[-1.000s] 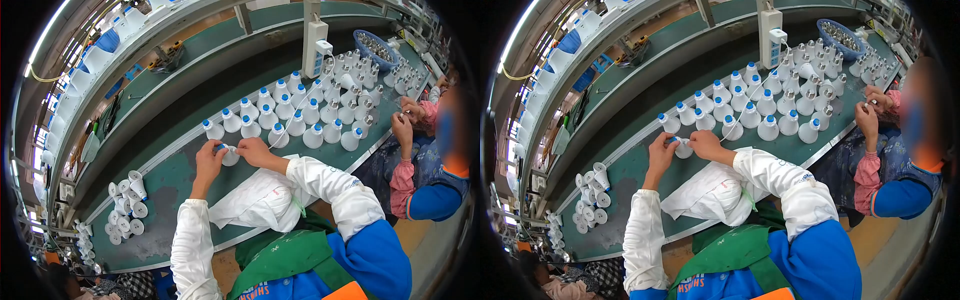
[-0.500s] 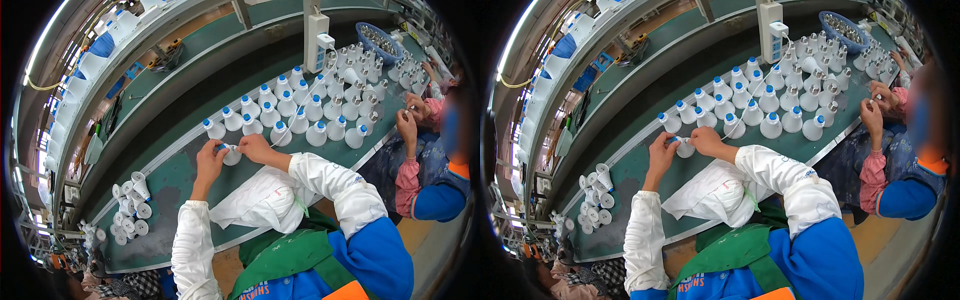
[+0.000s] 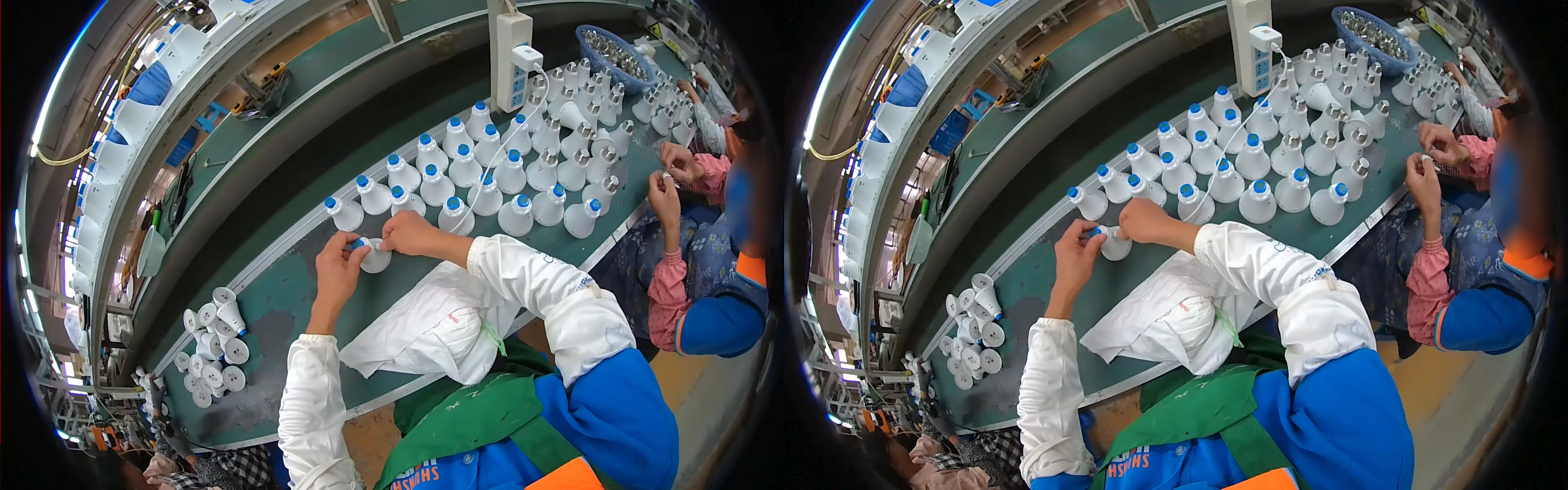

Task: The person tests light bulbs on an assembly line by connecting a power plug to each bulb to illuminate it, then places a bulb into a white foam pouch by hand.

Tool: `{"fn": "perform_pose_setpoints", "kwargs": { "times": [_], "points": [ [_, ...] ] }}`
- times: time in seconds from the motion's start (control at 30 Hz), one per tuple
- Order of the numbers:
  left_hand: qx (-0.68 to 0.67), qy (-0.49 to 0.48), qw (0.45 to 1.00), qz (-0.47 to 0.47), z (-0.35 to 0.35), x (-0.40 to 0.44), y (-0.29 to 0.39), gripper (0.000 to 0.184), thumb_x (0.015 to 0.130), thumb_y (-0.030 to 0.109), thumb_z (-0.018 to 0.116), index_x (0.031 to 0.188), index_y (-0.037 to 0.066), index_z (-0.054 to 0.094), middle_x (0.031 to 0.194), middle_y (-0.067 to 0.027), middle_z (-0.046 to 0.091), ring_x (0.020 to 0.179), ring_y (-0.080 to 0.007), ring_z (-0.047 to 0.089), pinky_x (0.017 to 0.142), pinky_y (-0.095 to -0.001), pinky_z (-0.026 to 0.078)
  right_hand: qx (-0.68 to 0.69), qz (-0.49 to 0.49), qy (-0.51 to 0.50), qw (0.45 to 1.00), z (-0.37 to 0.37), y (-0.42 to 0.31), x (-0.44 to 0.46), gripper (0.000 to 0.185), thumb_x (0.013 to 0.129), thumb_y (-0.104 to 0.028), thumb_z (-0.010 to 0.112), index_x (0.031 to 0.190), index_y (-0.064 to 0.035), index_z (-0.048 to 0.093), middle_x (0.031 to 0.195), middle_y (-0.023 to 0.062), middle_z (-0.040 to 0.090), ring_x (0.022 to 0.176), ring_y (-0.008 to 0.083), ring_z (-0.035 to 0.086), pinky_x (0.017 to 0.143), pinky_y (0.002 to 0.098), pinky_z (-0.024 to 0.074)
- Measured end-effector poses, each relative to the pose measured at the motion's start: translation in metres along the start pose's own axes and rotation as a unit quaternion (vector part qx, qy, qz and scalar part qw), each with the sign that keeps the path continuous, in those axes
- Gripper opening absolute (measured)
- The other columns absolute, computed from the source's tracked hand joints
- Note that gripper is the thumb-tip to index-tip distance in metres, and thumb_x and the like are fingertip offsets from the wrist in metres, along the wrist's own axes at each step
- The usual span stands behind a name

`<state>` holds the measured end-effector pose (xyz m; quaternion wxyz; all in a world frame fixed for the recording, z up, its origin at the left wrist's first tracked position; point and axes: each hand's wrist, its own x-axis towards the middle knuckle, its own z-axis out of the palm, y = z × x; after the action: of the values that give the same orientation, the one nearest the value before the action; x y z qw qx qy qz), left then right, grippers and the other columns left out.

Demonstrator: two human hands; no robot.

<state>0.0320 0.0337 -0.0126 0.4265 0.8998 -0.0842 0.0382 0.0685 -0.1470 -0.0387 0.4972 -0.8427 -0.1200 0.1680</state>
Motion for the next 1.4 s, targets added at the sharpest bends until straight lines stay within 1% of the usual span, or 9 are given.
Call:
{"fn": "perform_pose_setpoints", "kwargs": {
  "times": [0.1,0.33,0.47,0.6,0.8,0.9,1.23,1.33,1.4],
  "points": [
    [-0.002,0.002,1.000,0.030,0.001,0.001,-0.002,0.017,0.078,0.006,0.067,0.092,0.001,0.059,0.074,-0.0033,0.061,0.060,-0.0068,0.052,0.055,-0.0226,0.045,-0.001,-0.019,-0.010,1.000,0.001,0.000,0.005,0.017,0.068,-0.020,0.070,0.071,-0.0041,0.069,0.070,0.0145,0.065,0.070,0.0277,0.064,0.067,0.0372,0.0490],
    [0.072,0.006,0.995,0.068,0.000,0.001,0.002,0.019,0.077,0.007,0.067,0.092,0.002,0.058,0.072,-0.0049,0.060,0.060,-0.0086,0.053,0.055,-0.0241,0.045,0.002,-0.010,0.045,0.999,0.016,0.004,0.006,0.018,0.069,-0.021,0.068,0.073,-0.0043,0.068,0.072,0.0139,0.065,0.072,0.0283,0.064,0.067,0.0379,0.0490],
    [0.088,-0.010,0.995,0.038,0.002,-0.001,0.011,0.021,0.078,0.009,0.066,0.097,0.005,0.058,0.084,-0.0081,0.060,0.068,-0.0182,0.057,0.062,-0.0296,0.047,-0.025,-0.060,0.045,0.997,0.010,0.005,0.004,0.019,0.074,-0.021,0.066,0.073,-0.0022,0.066,0.063,0.0096,0.063,0.062,0.0209,0.062,0.060,0.0333,0.0469],
    [0.197,-0.023,0.979,0.049,0.005,-0.003,0.017,0.018,0.084,0.016,0.057,0.101,0.009,0.059,0.096,-0.0104,0.060,0.083,-0.0305,0.061,0.074,-0.0397,0.047,-0.041,-0.029,-0.028,0.998,-0.006,-0.003,-0.008,0.025,0.075,-0.031,0.063,0.079,-0.0069,0.068,0.078,0.0128,0.065,0.078,0.0287,0.063,0.070,0.0396,0.0487],
    [0.179,-0.066,0.981,-0.032,0.016,0.003,0.012,0.021,0.089,0.022,0.046,0.100,0.010,0.059,0.104,-0.0119,0.059,0.087,-0.0352,0.060,0.076,-0.0445,0.047,-0.084,-0.051,-0.006,0.995,-0.008,-0.001,-0.015,0.027,0.080,-0.033,0.059,0.079,-0.0071,0.067,0.072,0.0098,0.064,0.073,0.0262,0.062,0.067,0.0392,0.0476],
    [0.194,-0.054,0.979,0.014,0.017,0.003,0.007,0.021,0.091,0.019,0.044,0.099,0.007,0.058,0.095,-0.0118,0.058,0.059,-0.0222,0.061,0.064,-0.0363,0.047,-0.089,-0.103,0.031,0.990,0.004,0.008,-0.010,0.023,0.081,-0.028,0.058,0.077,-0.0066,0.066,0.065,0.0087,0.063,0.066,0.0258,0.061,0.062,0.0386,0.0465],
    [0.184,-0.045,0.981,0.037,0.020,-0.001,0.002,0.019,0.094,0.020,0.040,0.101,0.009,0.054,0.096,-0.0102,0.057,0.060,-0.0224,0.059,0.062,-0.0361,0.046,-0.131,-0.173,0.100,0.971,0.013,0.014,-0.020,0.020,0.082,-0.022,0.056,0.073,-0.0048,0.063,0.077,0.0147,0.063,0.078,0.0354,0.060,0.066,0.0471,0.0471],
    [0.172,-0.059,0.983,0.022,0.017,-0.001,0.010,0.019,0.094,0.019,0.040,0.101,0.009,0.054,0.097,-0.0106,0.057,0.065,-0.0243,0.060,0.065,-0.0377,0.046,-0.119,-0.166,0.111,0.973,0.014,0.013,-0.021,0.020,0.081,-0.022,0.056,0.073,-0.0054,0.062,0.076,0.0142,0.063,0.078,0.0357,0.059,0.065,0.0476,0.0467],
    [0.153,-0.096,0.983,-0.020,0.014,-0.001,0.017,0.019,0.094,0.021,0.039,0.102,0.011,0.052,0.108,-0.0123,0.055,0.093,-0.0372,0.057,0.079,-0.0453,0.045,-0.119,-0.159,0.109,0.974,0.013,0.011,-0.025,0.020,0.081,-0.022,0.056,0.072,-0.0056,0.062,0.075,0.0140,0.063,0.077,0.0357,0.059,0.064,0.0476,0.0465]
  ]
}}
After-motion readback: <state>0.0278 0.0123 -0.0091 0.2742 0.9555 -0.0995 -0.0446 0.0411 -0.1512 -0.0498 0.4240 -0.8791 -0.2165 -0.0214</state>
